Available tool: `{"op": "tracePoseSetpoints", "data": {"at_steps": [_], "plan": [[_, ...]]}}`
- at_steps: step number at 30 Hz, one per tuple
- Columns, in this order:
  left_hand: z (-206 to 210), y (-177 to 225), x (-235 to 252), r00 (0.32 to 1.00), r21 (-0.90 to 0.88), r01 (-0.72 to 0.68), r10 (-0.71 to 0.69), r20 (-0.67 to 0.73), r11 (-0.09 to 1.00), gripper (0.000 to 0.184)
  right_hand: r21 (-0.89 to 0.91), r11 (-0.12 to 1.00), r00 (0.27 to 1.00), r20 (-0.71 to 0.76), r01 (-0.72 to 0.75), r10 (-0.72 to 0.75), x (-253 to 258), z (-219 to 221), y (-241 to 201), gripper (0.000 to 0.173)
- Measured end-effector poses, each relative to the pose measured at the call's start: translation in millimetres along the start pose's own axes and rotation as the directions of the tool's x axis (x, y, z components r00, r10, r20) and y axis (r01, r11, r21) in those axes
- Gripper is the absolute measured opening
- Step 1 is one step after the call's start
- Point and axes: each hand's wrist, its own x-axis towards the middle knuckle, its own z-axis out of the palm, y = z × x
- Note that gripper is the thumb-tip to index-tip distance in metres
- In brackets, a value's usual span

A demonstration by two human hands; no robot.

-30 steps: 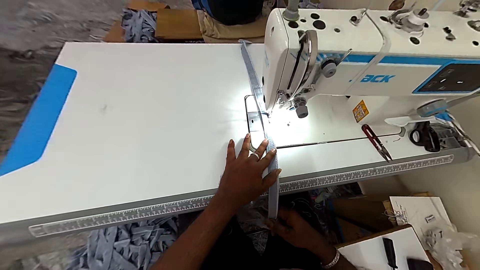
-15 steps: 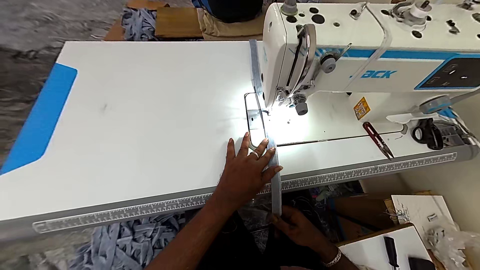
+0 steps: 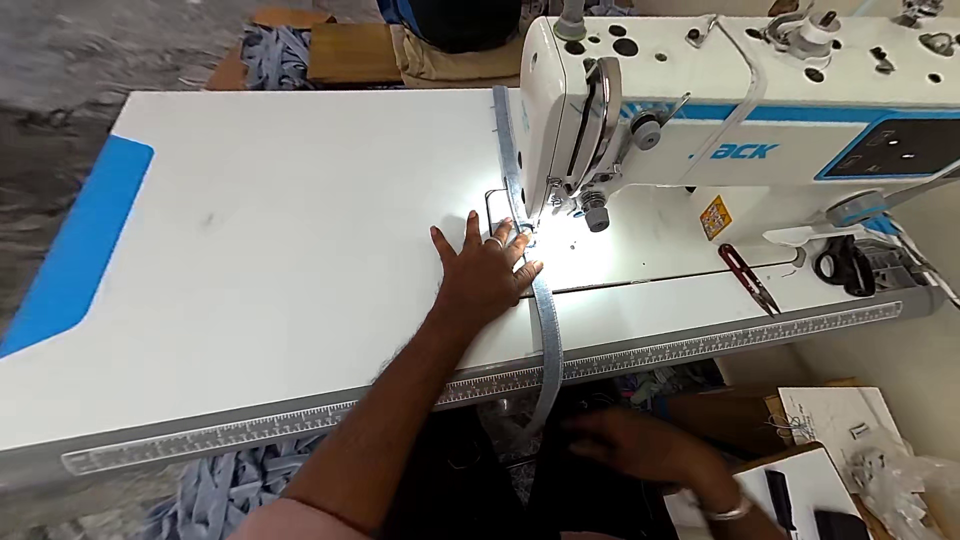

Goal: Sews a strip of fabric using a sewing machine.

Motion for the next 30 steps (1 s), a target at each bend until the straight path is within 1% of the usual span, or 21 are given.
{"op": "tracePoseSetpoints", "data": {"at_steps": [2, 3, 4, 5, 6, 8, 10, 11, 13, 14, 15, 16, 17, 18, 19, 20, 21, 23, 25, 27, 30], "plan": [[-2, -2, 6, 1.000, -0.004, 0.009, -0.009, 0.003, 1.000, 0.065, -0.065, 0.993, 0.956, -0.283, -0.095, 0.073, -38, -57, -13, 0.031], [-1, -2, 7, 1.000, -0.009, 0.010, -0.010, 0.002, 1.000, 0.065, -0.103, 0.983, 0.869, -0.488, -0.149, 0.080, -55, -85, -17, 0.029], [-2, -2, 8, 1.000, -0.007, 0.011, -0.011, 0.007, 1.000, 0.066, -0.168, 0.959, 0.729, -0.682, -0.227, 0.053, -66, -110, -18, 0.030], [-3, -3, 9, 1.000, -0.004, 0.012, -0.012, 0.008, 1.000, 0.066, -0.228, 0.913, 0.583, -0.812, -0.338, 0.013, -69, -132, -14, 0.037], [-5, -2, 9, 1.000, 0.004, 0.017, -0.017, 0.014, 1.000, 0.066, -0.257, 0.842, 0.520, -0.854, -0.475, 0.032, -66, -151, -6, 0.049], [-5, 0, 10, 0.999, 0.008, 0.029, -0.029, 0.015, 1.000, 0.064, -0.293, 0.728, 0.554, -0.820, -0.620, 0.142, -49, -175, 20, 0.064], [-2, 3, 11, 0.999, -0.008, 0.033, -0.034, -0.034, 0.999, 0.063, -0.313, 0.672, 0.582, -0.784, -0.672, 0.217, -47, -187, 25, 0.061], [0, 3, 9, 0.997, -0.021, 0.040, -0.041, -0.061, 0.999, 0.064, -0.306, 0.710, 0.572, -0.804, -0.634, 0.164, -56, -189, 19, 0.056], [3, 3, -3, 0.995, -0.046, 0.024, -0.028, -0.099, 0.999, 0.071, -0.250, 0.828, 0.506, -0.861, -0.503, 0.047, -75, -172, -1, 0.051], [4, 5, -12, 0.993, -0.058, -0.023, 0.016, -0.118, 0.998, 0.074, -0.232, 0.888, 0.520, -0.854, -0.397, 0.009, -80, -153, -7, 0.045], [5, 9, -23, 0.990, -0.071, -0.079, 0.070, -0.125, 0.994, 0.073, -0.222, 0.940, 0.602, -0.798, -0.259, -0.023, -80, -127, -10, 0.033], [8, 13, -36, 0.986, -0.074, -0.130, 0.121, -0.118, 0.989, 0.069, -0.176, 0.978, 0.740, -0.672, -0.112, -0.036, -73, -98, -8, 0.026], [12, 15, -50, 0.982, -0.053, -0.167, 0.161, -0.099, 0.984, 0.067, -0.092, 0.996, 0.882, -0.470, -0.011, -0.034, -56, -71, -1, 0.026], [16, 16, -62, 0.979, -0.039, -0.186, 0.182, -0.086, 0.982, 0.066, 0.008, 1.000, 0.968, -0.251, 0.022, -0.019, -33, -46, 5, 0.034], [18, 15, -70, 0.978, -0.037, -0.197, 0.193, -0.080, 0.980, 0.067, 0.118, 0.993, 0.995, -0.101, 0.018, -0.006, -7, -24, 9, 0.046], [19, 14, -76, 0.978, -0.036, -0.201, 0.198, -0.068, 0.979, 0.068, 0.222, 0.975, 0.998, -0.066, 0.029, -0.015, 17, -3, 12, 0.052], [19, 13, -78, 0.976, -0.032, -0.207, 0.204, -0.070, 0.978, 0.067, 0.311, 0.948, 0.993, -0.111, 0.066, -0.032, 36, 15, 15, 0.049], [18, 13, -78, 0.974, -0.030, -0.211, 0.208, -0.090, 0.977, 0.066, 0.416, 0.896, 0.974, -0.218, 0.154, -0.066, 59, 34, 13, 0.035], [18, 13, -78, 0.971, -0.044, -0.221, 0.216, -0.100, 0.974, 0.065, 0.460, 0.851, 0.955, -0.264, 0.251, -0.139, 66, 45, 13, 0.027], [18, 13, -78, 0.968, -0.044, -0.230, 0.224, -0.111, 0.972, 0.063, 0.464, 0.821, 0.938, -0.251, 0.333, -0.238, 65, 51, 18, 0.029], [19, 13, -78, 0.970, -0.037, -0.227, 0.222, -0.099, 0.973, 0.063, 0.444, 0.834, 0.943, -0.201, 0.328, -0.264, 56, 60, 23, 0.032]]}}
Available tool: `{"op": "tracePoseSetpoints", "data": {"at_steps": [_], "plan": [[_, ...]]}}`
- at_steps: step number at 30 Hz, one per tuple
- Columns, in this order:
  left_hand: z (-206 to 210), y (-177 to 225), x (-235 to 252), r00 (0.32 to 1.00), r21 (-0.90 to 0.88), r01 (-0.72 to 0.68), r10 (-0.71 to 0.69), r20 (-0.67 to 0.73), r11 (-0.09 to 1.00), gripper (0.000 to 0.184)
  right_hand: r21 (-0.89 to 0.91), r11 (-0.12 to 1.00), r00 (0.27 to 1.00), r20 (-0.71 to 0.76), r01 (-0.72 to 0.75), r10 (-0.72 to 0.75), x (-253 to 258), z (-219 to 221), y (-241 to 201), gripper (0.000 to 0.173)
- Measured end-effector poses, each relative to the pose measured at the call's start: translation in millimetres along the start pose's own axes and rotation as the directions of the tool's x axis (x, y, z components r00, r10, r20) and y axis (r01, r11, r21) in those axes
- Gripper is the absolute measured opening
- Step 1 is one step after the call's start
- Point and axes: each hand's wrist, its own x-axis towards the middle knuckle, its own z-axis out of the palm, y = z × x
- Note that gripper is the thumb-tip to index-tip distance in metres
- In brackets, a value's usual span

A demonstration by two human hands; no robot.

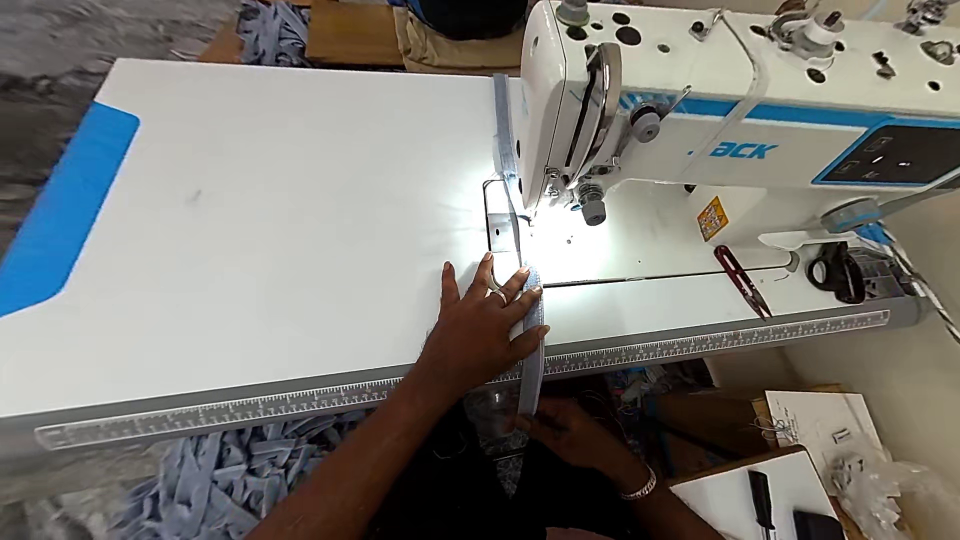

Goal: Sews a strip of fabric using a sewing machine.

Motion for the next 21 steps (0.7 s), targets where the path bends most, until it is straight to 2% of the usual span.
{"op": "tracePoseSetpoints", "data": {"at_steps": [11, 21], "plan": [[1.6, 0.1, 0.8, 1.000, 0.004, 0.013, -0.013, 0.001, 1.000, 0.064, 0.001, 0.999, 0.999, -0.002, -0.052, 0.052, -9.3, 4.9, 3.7, 0.030], [1.4, 0.5, 0.6, 1.000, 0.004, 0.016, -0.016, 0.013, 1.000, 0.069, 0.002, 0.999, 0.999, 0.011, -0.040, 0.040, -9.6, 7.4, 4.7, 0.031]]}}
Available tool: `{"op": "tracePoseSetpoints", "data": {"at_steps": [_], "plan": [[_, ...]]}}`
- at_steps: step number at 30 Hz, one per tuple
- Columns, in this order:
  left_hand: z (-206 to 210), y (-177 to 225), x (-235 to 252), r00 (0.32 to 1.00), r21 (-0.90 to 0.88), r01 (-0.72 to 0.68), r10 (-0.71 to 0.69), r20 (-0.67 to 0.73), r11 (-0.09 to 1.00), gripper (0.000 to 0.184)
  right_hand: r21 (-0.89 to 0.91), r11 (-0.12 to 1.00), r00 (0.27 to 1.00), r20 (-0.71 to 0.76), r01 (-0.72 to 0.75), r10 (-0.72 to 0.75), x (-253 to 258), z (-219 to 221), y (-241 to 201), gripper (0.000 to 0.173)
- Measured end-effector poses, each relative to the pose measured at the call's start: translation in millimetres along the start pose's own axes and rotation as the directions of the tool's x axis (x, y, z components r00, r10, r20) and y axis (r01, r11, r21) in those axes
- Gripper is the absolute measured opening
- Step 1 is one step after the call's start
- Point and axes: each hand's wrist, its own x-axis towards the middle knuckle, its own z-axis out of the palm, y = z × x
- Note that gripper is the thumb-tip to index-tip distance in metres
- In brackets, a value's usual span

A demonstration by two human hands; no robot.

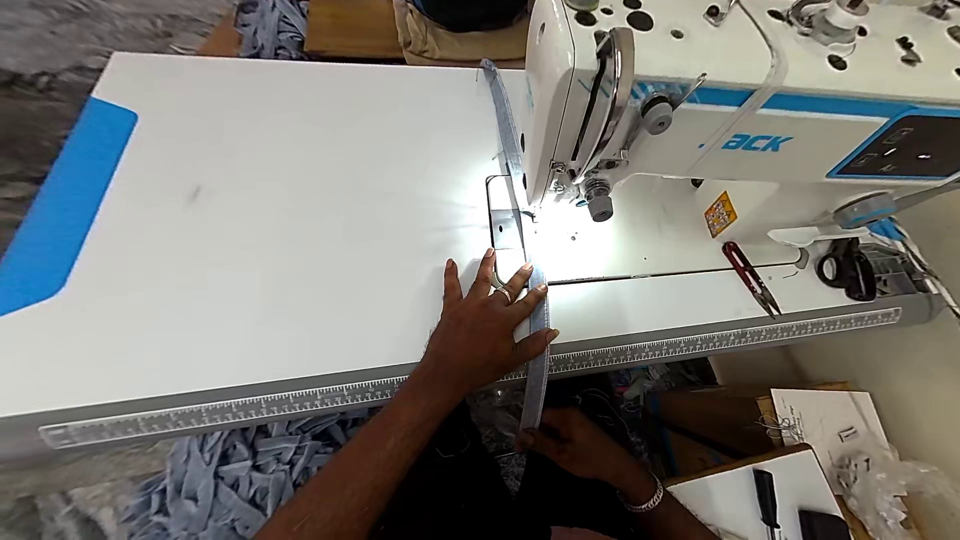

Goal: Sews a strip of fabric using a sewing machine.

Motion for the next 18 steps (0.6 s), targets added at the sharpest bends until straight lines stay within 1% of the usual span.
{"op": "tracePoseSetpoints", "data": {"at_steps": [4, 6, 9, 11, 15, 18], "plan": [[-1.1, 0.1, 0.2, 1.000, 0.015, -0.002, 0.001, 0.015, 1.000, 0.070, -0.020, 0.999, 0.999, -0.026, 0.024, -0.025, -2.3, 1.8, -3.1, 0.035], [-0.8, 0.4, -0.1, 1.000, 0.014, -0.004, 0.004, 0.008, 1.000, 0.070, 0.025, 0.997, 0.996, -0.042, 0.074, -0.073, -3.7, 3.7, -5.6, 0.034], [-0.8, 0.5, -0.4, 1.000, 0.016, -0.015, 0.015, -0.005, 1.000, 0.068, 0.089, 0.989, 0.987, -0.125, 0.115, -0.103, -4.7, 4.6, -1.0, 0.034], [-1.6, 0.7, 0.1, 1.000, 0.021, -0.011, 0.011, 0.005, 1.000, 0.065, 0.110, 0.988, 0.983, -0.160, 0.107, -0.088, -5.3, 2.8, 0.2, 0.032], [-2.2, 0.0, 0.4, 1.000, 0.000, -0.008, 0.008, -0.006, 1.000, 0.059, 0.179, 0.983, 0.991, -0.135, 0.034, -0.010, -7.4, 0.7, -3.3, 0.031], [-3.8, -0.2, 2.5, 1.000, 0.003, 0.009, -0.009, -0.008, 1.000, 0.065, 0.182, 0.983, 0.993, -0.115, 0.002, 0.019, -6.2, 0.7, -3.6, 0.029]]}}
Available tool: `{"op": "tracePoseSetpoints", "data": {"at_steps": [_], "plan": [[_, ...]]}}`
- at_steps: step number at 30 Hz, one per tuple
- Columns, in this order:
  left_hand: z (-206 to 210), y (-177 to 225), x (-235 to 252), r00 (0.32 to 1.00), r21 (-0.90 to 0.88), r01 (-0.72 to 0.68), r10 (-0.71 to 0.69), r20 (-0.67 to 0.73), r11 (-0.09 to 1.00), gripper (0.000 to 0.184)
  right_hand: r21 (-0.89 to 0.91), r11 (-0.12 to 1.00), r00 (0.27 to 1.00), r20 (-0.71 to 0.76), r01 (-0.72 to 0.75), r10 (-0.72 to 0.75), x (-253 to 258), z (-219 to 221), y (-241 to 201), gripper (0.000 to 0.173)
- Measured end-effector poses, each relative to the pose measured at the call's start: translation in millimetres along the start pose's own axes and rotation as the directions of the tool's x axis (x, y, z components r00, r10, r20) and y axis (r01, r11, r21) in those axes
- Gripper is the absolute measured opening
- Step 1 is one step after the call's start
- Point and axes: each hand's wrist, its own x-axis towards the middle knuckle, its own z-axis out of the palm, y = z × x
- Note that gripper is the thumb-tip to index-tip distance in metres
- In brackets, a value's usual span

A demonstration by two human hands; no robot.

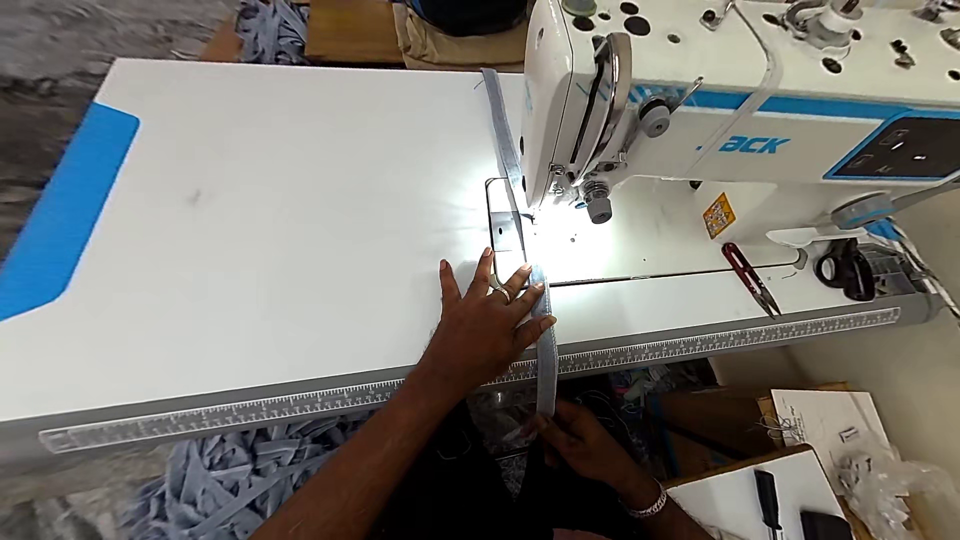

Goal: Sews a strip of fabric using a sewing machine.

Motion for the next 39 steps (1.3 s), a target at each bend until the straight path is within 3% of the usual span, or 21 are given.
{"op": "tracePoseSetpoints", "data": {"at_steps": [3, 11, 14, 16, 17, 19, 20, 21, 22, 24, 26, 27, 29, 31, 32, 34, 36, 37, 39], "plan": [[-5, -1, 8, 0.998, 0.024, 0.048, -0.049, 0.047, 0.999, 0.075, -0.018, 1.000, 1.000, -0.001, -0.021, 0.021, 0, 0, -2, 0.029], [-4, -25, 52, 0.991, 0.058, 0.128, -0.131, 0.042, 0.990, 0.071, -0.051, 0.996, 0.997, 0.005, -0.078, 0.078, 1, 2, -2, 0.029], [-10, -28, 67, 0.981, 0.044, 0.176, -0.179, 0.076, 0.983, 0.066, -0.294, 0.947, 0.981, 0.102, -0.127, 0.163, -2, -11, -17, 0.037], [-12, -32, 75, 0.977, 0.041, 0.199, -0.202, 0.075, 0.979, 0.064, -0.585, 0.800, 0.955, 0.145, -0.129, 0.260, -11, -38, -58, 0.039], [-12, -34, 77, 0.977, 0.036, 0.202, -0.204, 0.068, 0.979, 0.063, -0.672, 0.725, 0.962, 0.073, -0.148, 0.264, -20, -55, -87, 0.035], [-12, -36, 78, 0.979, 0.036, 0.193, -0.195, 0.064, 0.980, 0.063, -0.765, 0.602, 0.972, -0.211, -0.228, 0.100, -40, -97, -143, 0.027], [-13, -36, 79, 0.979, 0.036, 0.190, -0.192, 0.071, 0.981, 0.063, -0.800, 0.517, 0.921, -0.385, -0.304, -0.055, -45, -120, -166, 0.028], [-15, -37, 80, 0.979, 0.033, 0.186, -0.188, 0.072, 0.982, 0.062, -0.815, 0.412, 0.826, -0.521, -0.407, -0.215, -45, -142, -182, 0.033], [-16, -37, 81, 0.980, 0.033, 0.184, -0.186, 0.070, 0.982, 0.061, -0.796, 0.305, 0.744, -0.600, -0.522, -0.294, -39, -164, -189, 0.042], [-16, -38, 80, 0.978, 0.027, 0.195, -0.196, 0.075, 0.980, 0.060, -0.745, 0.163, 0.715, -0.667, -0.647, -0.211, -21, -200, -182, 0.057], [-16, -37, 80, 0.976, 0.015, 0.206, -0.206, 0.071, 0.978, 0.061, -0.729, 0.078, 0.724, -0.685, -0.680, -0.088, -11, -212, -178, 0.057], [-15, -36, 77, 0.976, 0.004, 0.212, -0.212, 0.057, 0.977, 0.062, -0.737, 0.093, 0.733, -0.676, -0.670, -0.079, -16, -210, -185, 0.055], [-14, -30, 67, 0.980, -0.026, 0.200, -0.200, 0.008, 0.979, 0.062, -0.779, 0.235, 0.752, -0.624, -0.581, -0.211, -38, -191, -196, 0.058], [-13, -19, 49, 0.992, -0.039, 0.126, -0.127, -0.015, 0.991, 0.065, -0.825, 0.393, 0.788, -0.534, -0.406, -0.307, -55, -150, -189, 0.042], [-11, -11, 38, 0.996, -0.038, 0.084, -0.084, 0.001, 0.996, 0.066, -0.816, 0.512, 0.864, -0.438, -0.267, -0.249, -59, -127, -172, 0.030], [-7, -3, 16, 0.998, -0.014, 0.022, -0.022, 0.051, 1.000, 0.066, -0.666, 0.734, 0.989, -0.137, -0.128, 0.049, -40, -87, -121, 0.028], [-2, -4, 2, 0.999, -0.004, 0.003, -0.003, 0.051, 1.000, 0.067, -0.504, 0.850, 0.973, 0.072, -0.154, 0.219, -3, -50, -72, 0.046], [0, -5, -1, 0.999, -0.004, -0.010, 0.011, 0.034, 1.000, 0.067, -0.413, 0.898, 0.974, 0.095, -0.150, 0.206, 13, -35, -51, 0.048], [1, -6, -3, 0.999, -0.018, -0.029, 0.029, 0.019, 0.999, 0.066, -0.235, 0.969, 0.990, 0.096, -0.081, 0.106, 34, -11, -27, 0.035]]}}
